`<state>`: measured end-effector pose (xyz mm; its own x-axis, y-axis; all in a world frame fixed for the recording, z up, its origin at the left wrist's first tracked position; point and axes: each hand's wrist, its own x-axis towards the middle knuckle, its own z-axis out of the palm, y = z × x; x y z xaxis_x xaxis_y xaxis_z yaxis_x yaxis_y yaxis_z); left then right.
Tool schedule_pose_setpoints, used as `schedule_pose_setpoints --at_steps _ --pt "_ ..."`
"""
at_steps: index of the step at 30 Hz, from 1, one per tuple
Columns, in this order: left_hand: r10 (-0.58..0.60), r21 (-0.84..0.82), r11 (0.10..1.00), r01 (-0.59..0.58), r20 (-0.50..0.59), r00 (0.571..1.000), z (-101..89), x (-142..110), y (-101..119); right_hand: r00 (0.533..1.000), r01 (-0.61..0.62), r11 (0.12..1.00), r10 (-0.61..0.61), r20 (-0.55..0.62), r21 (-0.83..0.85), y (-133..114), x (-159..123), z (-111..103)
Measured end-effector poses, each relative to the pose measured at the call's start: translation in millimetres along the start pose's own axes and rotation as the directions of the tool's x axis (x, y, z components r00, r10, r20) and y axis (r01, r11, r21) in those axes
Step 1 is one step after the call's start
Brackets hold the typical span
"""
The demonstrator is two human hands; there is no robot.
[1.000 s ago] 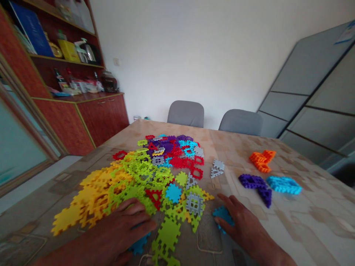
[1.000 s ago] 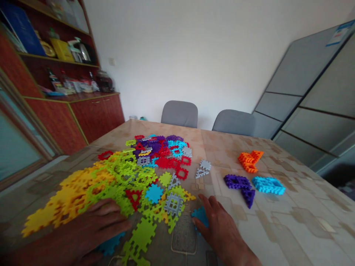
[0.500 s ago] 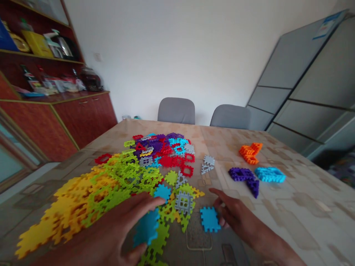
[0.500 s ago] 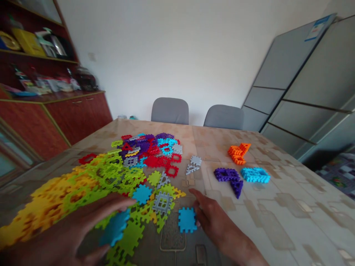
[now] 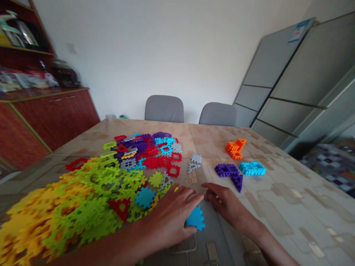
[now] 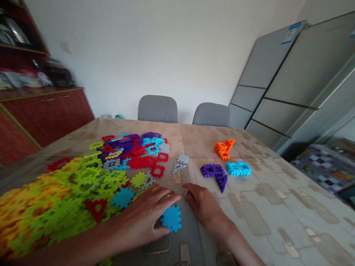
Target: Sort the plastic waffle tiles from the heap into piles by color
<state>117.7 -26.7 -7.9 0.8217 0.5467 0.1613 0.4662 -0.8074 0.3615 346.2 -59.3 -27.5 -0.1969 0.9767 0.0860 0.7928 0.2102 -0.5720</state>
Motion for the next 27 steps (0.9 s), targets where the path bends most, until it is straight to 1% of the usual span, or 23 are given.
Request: schedule_pose_setpoints --at_steps 1,3,5,6,7,9,11,13,16,18,21,22,24,26,27 --pt "-0.001 0.0 1.0 0.001 -0.012 1.0 -8.6 -4.6 -12.9 0.999 0.033 0.999 -0.033 0.003 -0.001 -2.2 -1.3 -0.9" --pt "-0.044 0.02 0.999 0.045 -0.04 0.998 -30.4 -16.7 -45.1 0.994 0.108 0.994 -0.109 0.031 0.02 -9.3 -4.9 -2.7" --pt "-0.124 0.008 0.992 0.125 -0.088 0.988 -52.3 -32.4 -78.8 0.983 0.147 0.988 -0.152 0.1 0.05 -19.7 -8.9 -3.9" --pt "-0.152 0.01 0.988 0.154 -0.095 0.984 -61.0 -41.2 -93.1 0.977 0.148 0.987 -0.155 0.149 0.058 -25.3 -10.6 -3.8" --pt "-0.174 0.017 0.984 0.177 -0.103 0.979 -67.1 -50.4 -104.2 0.968 0.143 0.988 -0.151 0.202 0.057 -30.7 -11.9 -3.1" --pt "-0.188 0.016 0.982 0.19 -0.08 0.979 -70.3 -67.6 -115.5 0.95 0.138 0.99 -0.14 0.28 0.028 -39.2 -12.7 0.5" --pt "-0.171 0.024 0.985 0.172 -0.039 0.985 -62.8 -80.1 -114.6 0.945 0.138 0.99 -0.125 0.303 -0.022 -43.4 -10.8 6.1" --pt "-0.137 0.041 0.99 0.138 -0.024 0.99 -50.1 -86.0 -108.7 0.95 0.133 0.989 -0.107 0.294 -0.07 -44.6 -7.3 11.1" --pt "-0.111 0.052 0.992 0.114 -0.06 0.992 -35.3 -86.5 -104.0 0.953 0.124 0.989 -0.096 0.287 -0.082 -45.3 -2.9 13.5" --pt "-0.135 0.041 0.989 0.139 -0.084 0.987 -32.7 -86.1 -104.9 0.955 0.107 0.992 -0.086 0.284 -0.06 -45.8 -1.7 12.1" --pt "-0.186 -0.031 0.982 0.184 -0.125 0.974 -37.1 -86.3 -102.7 0.953 0.104 0.995 -0.103 0.285 0.012 -41.1 -2.0 9.7" --pt "-0.2 -0.068 0.979 0.192 -0.13 0.971 -39.4 -85.3 -98.9 0.955 0.109 0.993 -0.117 0.271 0.044 -37.3 -2.3 9.1" --pt "-0.225 -0.13 0.969 0.208 -0.126 0.966 -42.5 -79.2 -85.7 0.972 0.104 0.99 -0.121 0.204 0.093 -26.6 -2.8 7.7" --pt "-0.235 -0.15 0.964 0.218 -0.101 0.967 -41.1 -66.2 -66.7 0.99 0.075 0.991 -0.087 0.107 0.11 -14.4 -2.5 5.8" --pt "-0.218 -0.153 0.967 0.204 -0.08 0.973 -38.0 -57.2 -56.4 0.996 0.063 0.992 -0.07 0.059 0.112 -8.7 -2.0 4.5"
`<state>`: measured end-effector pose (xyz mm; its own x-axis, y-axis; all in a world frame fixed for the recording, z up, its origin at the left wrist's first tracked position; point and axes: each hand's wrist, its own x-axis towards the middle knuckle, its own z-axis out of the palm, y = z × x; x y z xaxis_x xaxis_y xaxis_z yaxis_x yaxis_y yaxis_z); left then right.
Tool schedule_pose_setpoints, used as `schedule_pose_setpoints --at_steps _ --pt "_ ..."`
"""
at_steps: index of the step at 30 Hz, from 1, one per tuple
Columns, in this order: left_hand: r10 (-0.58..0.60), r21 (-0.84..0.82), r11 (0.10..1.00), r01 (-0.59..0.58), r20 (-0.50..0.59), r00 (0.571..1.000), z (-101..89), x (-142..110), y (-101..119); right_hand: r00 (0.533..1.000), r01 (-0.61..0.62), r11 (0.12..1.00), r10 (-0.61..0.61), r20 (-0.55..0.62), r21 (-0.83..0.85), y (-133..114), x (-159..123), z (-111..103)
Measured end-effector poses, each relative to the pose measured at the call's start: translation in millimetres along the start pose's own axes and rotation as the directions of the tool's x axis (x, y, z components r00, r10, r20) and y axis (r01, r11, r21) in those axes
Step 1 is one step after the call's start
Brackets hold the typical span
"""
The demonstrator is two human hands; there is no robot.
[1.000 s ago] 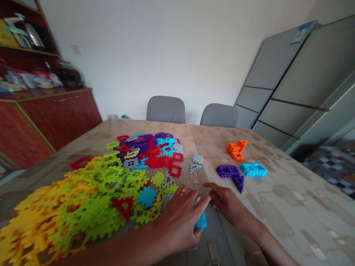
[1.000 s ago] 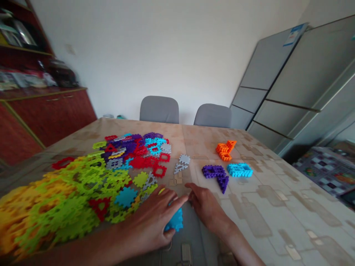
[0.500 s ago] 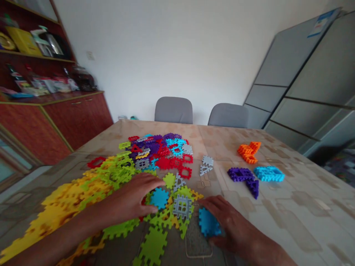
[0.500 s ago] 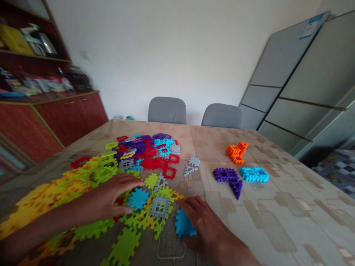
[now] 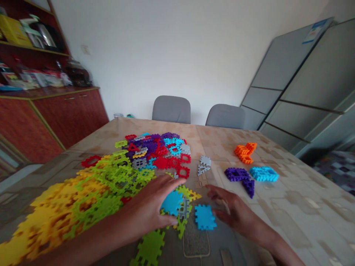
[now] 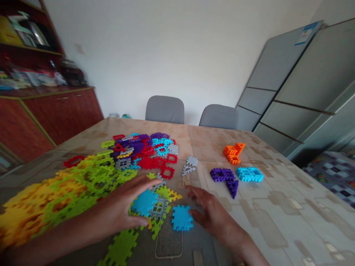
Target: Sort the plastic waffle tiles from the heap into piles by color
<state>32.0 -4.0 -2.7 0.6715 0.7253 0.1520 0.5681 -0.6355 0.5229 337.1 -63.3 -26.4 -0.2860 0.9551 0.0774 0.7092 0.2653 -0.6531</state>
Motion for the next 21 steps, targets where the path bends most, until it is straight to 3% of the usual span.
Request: schedule_pose_setpoints --at_steps 4,7,9,11,13,18,21 --pt "0.096 0.043 0.994 -0.1 0.07 0.993 35.9 30.4 38.6 0.992 -0.008 1.0 0.007 -0.125 -0.01 13.6 2.3 -7.2" --pt "0.127 0.086 0.987 -0.134 0.088 0.988 61.4 46.4 54.7 0.994 0.003 1.0 -0.005 -0.112 -0.018 13.6 2.9 -10.4" --pt "0.125 0.106 0.985 -0.134 0.084 0.989 66.7 50.3 57.5 0.998 0.01 1.0 -0.011 -0.068 -0.024 9.1 1.3 -11.3" --pt "0.118 0.116 0.985 -0.126 0.071 0.99 58.3 49.9 50.7 1.0 -0.001 0.999 0.0 -0.022 -0.044 1.9 -1.3 -10.5" --pt "0.1 0.14 0.985 -0.105 0.043 0.994 37.8 47.8 32.0 0.999 -0.008 0.998 0.01 0.036 -0.068 -7.4 -3.7 -7.8" --pt "0.006 0.266 0.964 0.004 -0.039 0.999 -24.5 39.1 -47.4 0.981 0.028 0.99 -0.001 0.195 -0.137 -29.0 -2.1 4.0" --pt "-0.017 0.303 0.952 0.026 -0.03 0.999 -38.7 26.6 -80.7 0.977 0.018 0.986 0.019 0.214 -0.167 -32.9 1.5 8.9"
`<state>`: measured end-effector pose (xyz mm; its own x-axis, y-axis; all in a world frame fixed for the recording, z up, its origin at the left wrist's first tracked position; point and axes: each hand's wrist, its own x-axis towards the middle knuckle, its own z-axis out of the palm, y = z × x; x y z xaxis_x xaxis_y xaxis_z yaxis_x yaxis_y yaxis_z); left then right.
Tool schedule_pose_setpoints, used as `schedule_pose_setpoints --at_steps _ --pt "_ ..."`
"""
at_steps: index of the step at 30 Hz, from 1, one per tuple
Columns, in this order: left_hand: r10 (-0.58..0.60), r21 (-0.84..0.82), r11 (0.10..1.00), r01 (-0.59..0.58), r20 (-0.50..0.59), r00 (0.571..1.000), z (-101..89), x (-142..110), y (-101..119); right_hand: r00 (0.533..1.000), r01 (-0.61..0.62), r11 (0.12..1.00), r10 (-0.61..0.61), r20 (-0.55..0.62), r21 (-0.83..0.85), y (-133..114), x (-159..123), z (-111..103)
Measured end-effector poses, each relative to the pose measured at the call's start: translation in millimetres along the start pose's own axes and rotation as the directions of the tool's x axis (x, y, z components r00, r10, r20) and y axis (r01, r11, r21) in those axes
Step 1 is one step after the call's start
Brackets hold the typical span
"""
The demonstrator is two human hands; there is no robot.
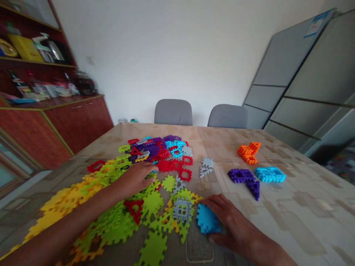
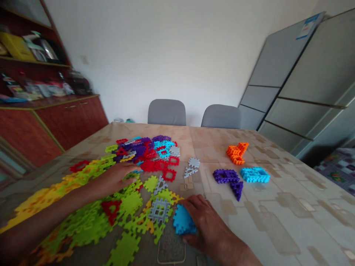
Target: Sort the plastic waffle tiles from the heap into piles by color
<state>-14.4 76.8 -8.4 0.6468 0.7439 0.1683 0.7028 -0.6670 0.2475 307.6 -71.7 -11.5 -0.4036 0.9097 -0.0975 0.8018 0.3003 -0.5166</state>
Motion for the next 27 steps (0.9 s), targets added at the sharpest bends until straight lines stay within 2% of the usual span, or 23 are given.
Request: schedule_pose_setpoints --at_steps 2,6,12,15,20,23,27 --pt "0.025 -0.005 1.0 -0.025 0.027 0.999 2.7 -11.2 -7.9 1.0 0.02 1.0 -0.02 -0.009 0.001 0.8 1.5 1.2" --pt "0.028 0.003 1.0 -0.029 0.03 0.999 4.1 -34.2 -8.0 0.998 0.063 0.998 -0.063 0.001 -0.013 2.0 2.0 0.6" --pt "0.035 0.047 0.998 -0.039 0.09 0.995 -13.4 -50.7 -9.7 0.995 0.086 0.996 -0.085 0.048 -0.039 0.4 2.2 -2.9" --pt "0.017 0.089 0.996 -0.027 0.115 0.993 -18.1 -42.5 -7.5 0.994 0.107 0.994 -0.106 0.039 -0.035 4.2 0.7 -1.6" --pt "-0.014 0.18 0.984 -0.008 0.118 0.993 -12.0 -12.1 -9.5 0.998 0.068 0.997 -0.067 0.017 -0.04 14.7 -0.5 2.3" --pt "0.022 0.207 0.976 -0.061 0.185 0.982 -10.3 3.7 -14.6 1.0 0.016 0.999 -0.016 0.01 -0.041 25.9 -1.3 4.8" --pt "0.062 0.236 0.963 -0.132 0.283 0.957 -17.3 15.9 -16.7 0.999 -0.032 0.999 0.032 0.029 0.025 36.8 -4.1 4.0"
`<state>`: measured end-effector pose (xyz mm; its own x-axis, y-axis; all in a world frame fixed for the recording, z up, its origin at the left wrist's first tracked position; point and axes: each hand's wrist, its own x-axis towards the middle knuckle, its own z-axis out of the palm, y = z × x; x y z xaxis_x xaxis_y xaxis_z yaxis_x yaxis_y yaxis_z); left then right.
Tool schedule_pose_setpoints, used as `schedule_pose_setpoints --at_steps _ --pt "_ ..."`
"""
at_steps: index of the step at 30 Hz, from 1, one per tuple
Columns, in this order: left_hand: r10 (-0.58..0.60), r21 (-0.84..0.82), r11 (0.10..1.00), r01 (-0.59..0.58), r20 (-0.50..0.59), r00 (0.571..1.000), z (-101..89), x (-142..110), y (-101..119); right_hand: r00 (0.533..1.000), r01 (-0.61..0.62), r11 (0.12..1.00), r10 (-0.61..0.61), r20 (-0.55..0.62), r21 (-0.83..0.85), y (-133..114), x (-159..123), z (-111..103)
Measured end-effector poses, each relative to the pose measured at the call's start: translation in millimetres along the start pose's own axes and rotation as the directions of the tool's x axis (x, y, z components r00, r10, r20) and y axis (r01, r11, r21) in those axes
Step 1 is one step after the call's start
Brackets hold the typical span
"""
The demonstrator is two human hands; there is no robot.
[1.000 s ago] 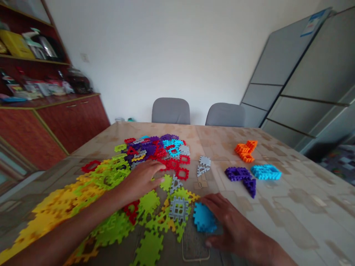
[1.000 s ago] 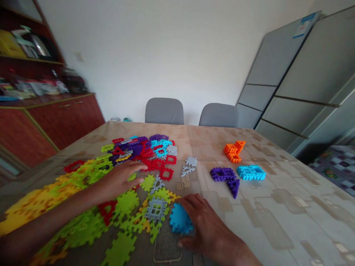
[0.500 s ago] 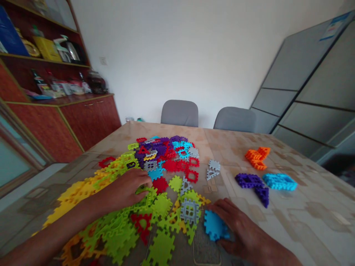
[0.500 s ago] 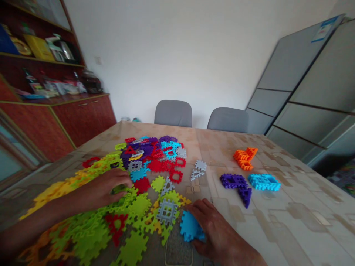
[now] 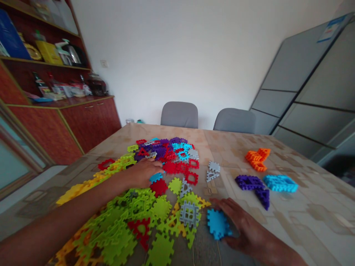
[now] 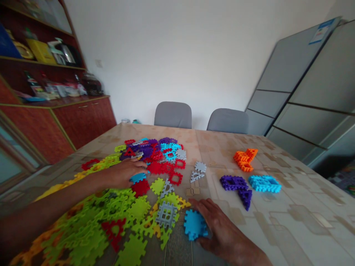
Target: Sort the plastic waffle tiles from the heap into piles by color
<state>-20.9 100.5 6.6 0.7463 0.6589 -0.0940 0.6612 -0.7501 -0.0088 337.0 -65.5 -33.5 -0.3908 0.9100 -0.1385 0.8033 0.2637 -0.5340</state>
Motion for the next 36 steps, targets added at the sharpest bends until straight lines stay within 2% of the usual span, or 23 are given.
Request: schedule_pose_setpoints --at_steps 5,12,20,24,30,36 --pt "-0.017 0.086 0.996 0.014 0.03 0.999 -11.6 6.3 1.3 1.0 0.005 0.998 -0.007 0.027 0.067 -5.7 -3.1 -8.5" --pt "-0.045 0.193 0.981 0.03 0.074 0.996 -12.8 8.2 -4.0 0.998 -0.004 0.998 0.001 0.055 0.062 -8.8 -3.1 -11.2" --pt "0.016 0.203 0.978 -0.039 0.114 0.993 -17.8 11.2 -11.4 0.997 -0.023 0.998 0.018 0.08 0.058 -12.9 -1.7 -15.0" --pt "0.019 0.191 0.981 -0.031 0.062 0.998 -22.8 6.3 -10.4 0.997 -0.046 0.995 0.04 0.067 0.086 -9.2 -4.4 -15.7" --pt "-0.052 0.136 0.989 0.059 -0.056 0.997 -42.7 -5.1 3.7 0.991 -0.116 0.982 0.105 0.081 0.148 -4.2 -8.1 -20.2" --pt "-0.119 0.108 0.985 0.133 -0.13 0.984 -48.8 3.8 16.9 0.996 -0.071 0.986 0.061 0.068 0.153 -0.4 -9.7 -20.3"
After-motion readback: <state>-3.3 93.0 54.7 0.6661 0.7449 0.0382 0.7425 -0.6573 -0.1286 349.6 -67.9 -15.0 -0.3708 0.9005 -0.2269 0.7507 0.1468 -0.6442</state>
